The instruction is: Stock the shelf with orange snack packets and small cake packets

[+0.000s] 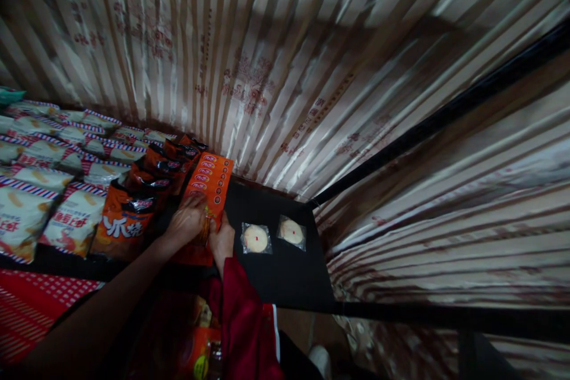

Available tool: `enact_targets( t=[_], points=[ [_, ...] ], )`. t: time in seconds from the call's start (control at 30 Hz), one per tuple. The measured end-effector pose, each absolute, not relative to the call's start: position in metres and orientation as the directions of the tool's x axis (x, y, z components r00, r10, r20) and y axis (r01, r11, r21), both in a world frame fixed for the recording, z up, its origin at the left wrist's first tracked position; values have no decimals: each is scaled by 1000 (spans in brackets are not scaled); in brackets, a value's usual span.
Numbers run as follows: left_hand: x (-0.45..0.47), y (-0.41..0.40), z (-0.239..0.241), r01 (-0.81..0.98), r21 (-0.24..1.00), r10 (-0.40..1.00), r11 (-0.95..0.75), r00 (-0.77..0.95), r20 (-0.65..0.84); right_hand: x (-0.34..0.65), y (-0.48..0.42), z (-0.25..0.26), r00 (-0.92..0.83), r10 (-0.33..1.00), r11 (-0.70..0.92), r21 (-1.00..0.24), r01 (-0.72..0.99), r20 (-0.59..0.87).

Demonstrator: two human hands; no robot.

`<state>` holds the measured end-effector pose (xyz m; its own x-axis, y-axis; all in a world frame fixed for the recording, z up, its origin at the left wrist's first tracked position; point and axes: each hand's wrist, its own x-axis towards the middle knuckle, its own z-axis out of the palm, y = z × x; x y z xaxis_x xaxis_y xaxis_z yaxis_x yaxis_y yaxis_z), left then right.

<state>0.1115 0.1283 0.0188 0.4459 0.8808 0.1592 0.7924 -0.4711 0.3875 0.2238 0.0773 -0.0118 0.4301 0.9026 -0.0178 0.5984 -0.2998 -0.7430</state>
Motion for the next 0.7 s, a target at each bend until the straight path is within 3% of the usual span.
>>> enact_targets(
  t=[0.37, 0.7],
  points=[
    [120, 131, 7, 742, 400, 836, -537, 534, 132, 226, 80, -5, 387, 922, -296, -698, 652, -29],
    [122, 134, -4, 749, 375, 832, -547, 538, 138, 224, 79, -2, 340, 940, -299, -569, 766, -36]
  ],
)
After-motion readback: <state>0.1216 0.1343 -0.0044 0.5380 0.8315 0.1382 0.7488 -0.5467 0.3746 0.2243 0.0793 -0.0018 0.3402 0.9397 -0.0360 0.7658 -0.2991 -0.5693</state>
